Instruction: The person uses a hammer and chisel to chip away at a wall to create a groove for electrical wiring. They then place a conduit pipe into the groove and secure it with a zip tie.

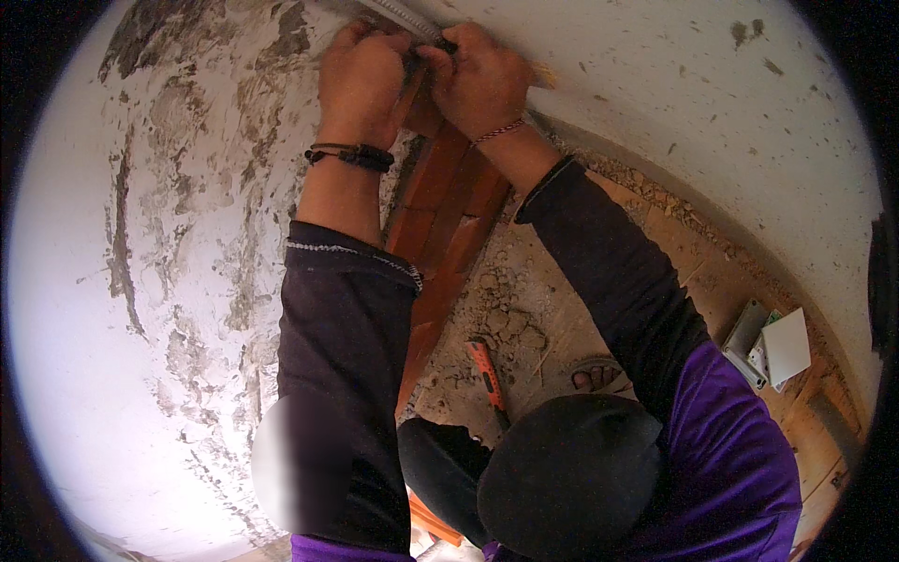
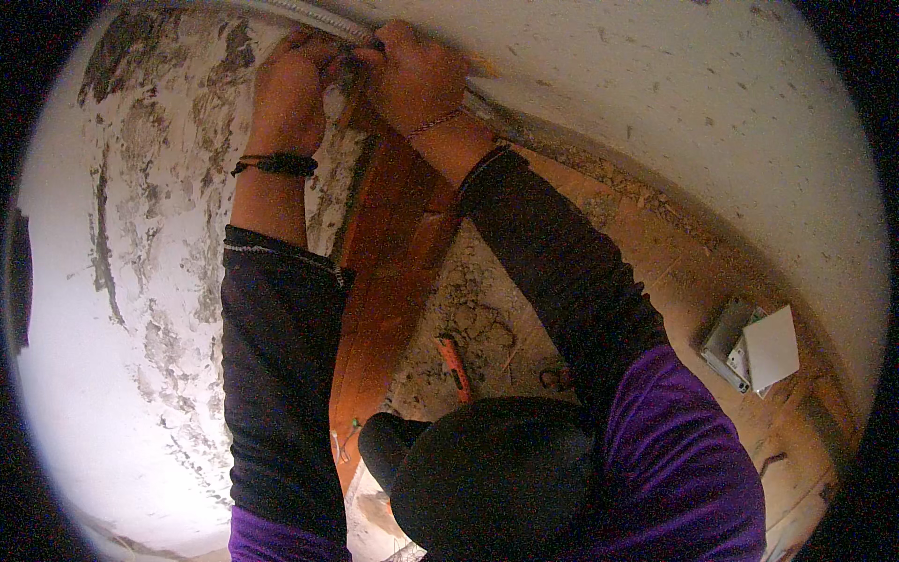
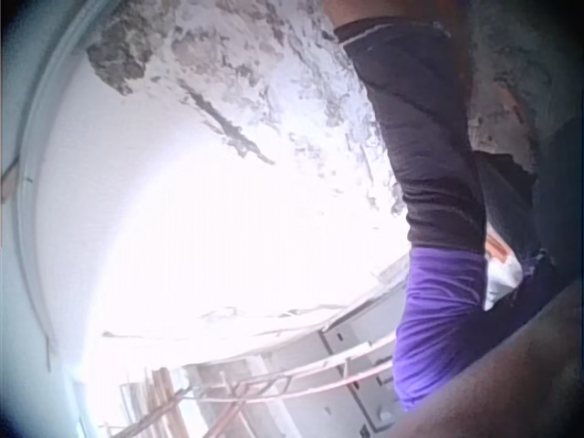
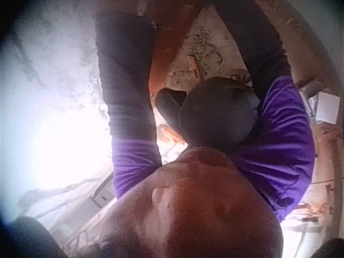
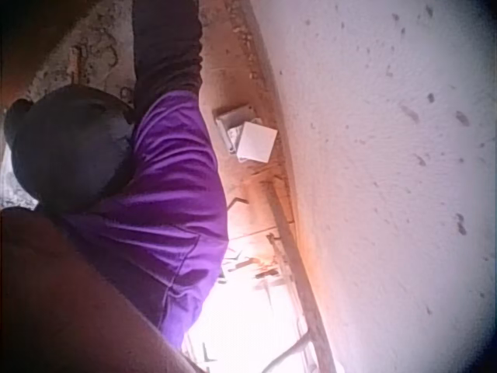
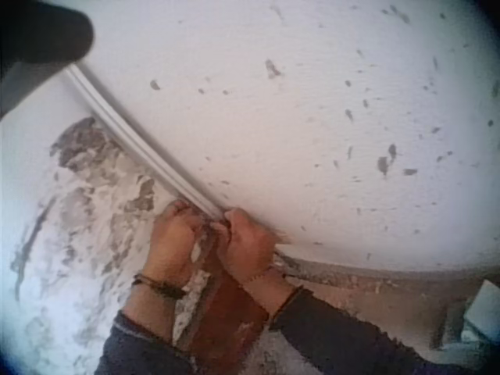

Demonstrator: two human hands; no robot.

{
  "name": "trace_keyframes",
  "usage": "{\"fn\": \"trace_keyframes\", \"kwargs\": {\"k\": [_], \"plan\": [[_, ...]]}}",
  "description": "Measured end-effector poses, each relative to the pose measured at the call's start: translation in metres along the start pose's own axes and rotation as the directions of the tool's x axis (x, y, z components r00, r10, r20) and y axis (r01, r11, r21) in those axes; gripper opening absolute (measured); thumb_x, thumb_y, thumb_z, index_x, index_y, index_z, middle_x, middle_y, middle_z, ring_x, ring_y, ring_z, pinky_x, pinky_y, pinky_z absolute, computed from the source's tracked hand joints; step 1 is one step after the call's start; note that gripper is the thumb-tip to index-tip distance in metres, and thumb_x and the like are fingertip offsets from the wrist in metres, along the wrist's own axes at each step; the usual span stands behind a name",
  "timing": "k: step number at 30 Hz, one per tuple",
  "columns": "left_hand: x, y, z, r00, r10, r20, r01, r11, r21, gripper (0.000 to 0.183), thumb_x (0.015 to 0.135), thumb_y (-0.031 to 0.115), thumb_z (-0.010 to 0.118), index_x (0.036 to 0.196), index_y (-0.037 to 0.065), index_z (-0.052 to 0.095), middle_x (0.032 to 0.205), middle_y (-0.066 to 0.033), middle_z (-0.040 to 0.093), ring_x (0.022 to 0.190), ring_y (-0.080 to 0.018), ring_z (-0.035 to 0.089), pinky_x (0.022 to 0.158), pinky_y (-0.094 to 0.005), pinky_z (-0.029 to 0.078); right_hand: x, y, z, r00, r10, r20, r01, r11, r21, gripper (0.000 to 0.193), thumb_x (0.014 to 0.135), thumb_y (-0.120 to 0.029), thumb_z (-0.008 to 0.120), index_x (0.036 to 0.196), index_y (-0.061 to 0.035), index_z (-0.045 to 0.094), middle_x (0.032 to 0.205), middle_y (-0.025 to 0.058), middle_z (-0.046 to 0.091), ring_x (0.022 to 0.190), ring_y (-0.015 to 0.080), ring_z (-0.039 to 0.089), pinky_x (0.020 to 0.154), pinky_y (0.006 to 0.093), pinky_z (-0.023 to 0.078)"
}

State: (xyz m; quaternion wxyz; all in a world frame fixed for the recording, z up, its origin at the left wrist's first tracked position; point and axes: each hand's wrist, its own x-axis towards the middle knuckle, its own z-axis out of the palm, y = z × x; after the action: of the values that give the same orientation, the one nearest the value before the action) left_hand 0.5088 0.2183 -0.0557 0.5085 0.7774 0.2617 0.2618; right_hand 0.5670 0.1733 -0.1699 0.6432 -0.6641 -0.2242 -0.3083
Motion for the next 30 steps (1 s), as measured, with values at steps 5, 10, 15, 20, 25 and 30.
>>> {"fn": "trace_keyframes", "kwargs": {"k": [5,10,15,20,25,30], "plan": [[0.001,-0.002,-0.004,0.981,0.185,0.049,-0.191,0.921,0.34,0.04,0.076,0.003,0.06,0.114,-0.004,0.05,0.096,-0.0138,0.061,0.086,-0.0221,0.06,0.073,-0.0309,0.051,0.0,-0.001,0.002,1.0,0.009,-0.007,-0.008,0.996,0.086,0.023,0.078,-0.033,0.07,0.081,-0.0132,0.059,0.053,0.0103,0.056,0.049,0.0307,0.059,0.043,0.0376,0.045],[0.024,0.01,-0.031,0.89,0.274,0.363,-0.454,0.472,0.756,0.036,0.08,0.009,0.059,0.115,0.003,0.055,0.108,-0.0128,0.059,0.098,-0.0233,0.056,0.083,-0.0318,0.046,-0.001,-0.001,0.0,1.0,0.012,0.024,-0.014,0.997,0.072,0.023,0.079,-0.033,0.069,0.081,-0.012,0.059,0.053,0.0102,0.056,0.048,0.031,0.059,0.042,0.0368,0.045],[0.022,0.03,-0.026,0.885,0.038,0.464,-0.463,-0.037,0.886,0.029,0.086,0.012,0.057,0.114,0.009,0.061,0.119,-0.0125,0.058,0.109,-0.0243,0.054,0.093,-0.0331,0.043,0.0,0.0,-0.003,0.999,0.002,0.038,-0.004,0.998,0.055,0.025,0.08,-0.034,0.068,0.082,-0.0103,0.059,0.05,0.0108,0.054,0.046,0.0321,0.058,0.04,0.0369,0.044],[0.011,0.025,-0.023,0.962,0.165,0.217,-0.273,0.585,0.763,0.029,0.078,0.01,0.064,0.106,0.002,0.063,0.105,-0.0144,0.064,0.094,-0.0227,0.062,0.082,-0.0324,0.049,0.001,-0.003,-0.002,1.0,-0.005,-0.005,0.005,0.997,0.071,0.027,0.08,-0.036,0.067,0.082,-0.0108,0.059,0.05,0.0123,0.055,0.048,0.0332,0.059,0.041,0.0383,0.045],[-0.002,-0.013,0.003,0.905,0.337,-0.258,-0.161,0.835,0.526,0.036,0.067,0.01,0.07,0.1,-0.004,0.064,0.088,-0.0134,0.068,0.079,-0.0224,0.065,0.076,-0.0304,0.05,-0.001,-0.003,-0.001,1.0,0.014,0.013,-0.014,0.998,0.057,0.027,0.08,-0.037,0.066,0.083,-0.0114,0.06,0.053,0.0134,0.056,0.051,0.0345,0.06,0.043,0.0393,0.046],[0.003,-0.031,0.006,0.898,0.301,-0.321,-0.174,0.913,0.368,0.04,0.067,0.012,0.07,0.103,-0.003,0.063,0.086,-0.0116,0.068,0.079,-0.0206,0.065,0.076,-0.0306,0.05,0.0,-0.002,0.0,0.999,0.035,0.04,-0.038,0.997,0.071,0.027,0.08,-0.038,0.066,0.083,-0.0113,0.06,0.055,0.014,0.057,0.052,0.036,0.06,0.044,0.0408,0.047]]}}
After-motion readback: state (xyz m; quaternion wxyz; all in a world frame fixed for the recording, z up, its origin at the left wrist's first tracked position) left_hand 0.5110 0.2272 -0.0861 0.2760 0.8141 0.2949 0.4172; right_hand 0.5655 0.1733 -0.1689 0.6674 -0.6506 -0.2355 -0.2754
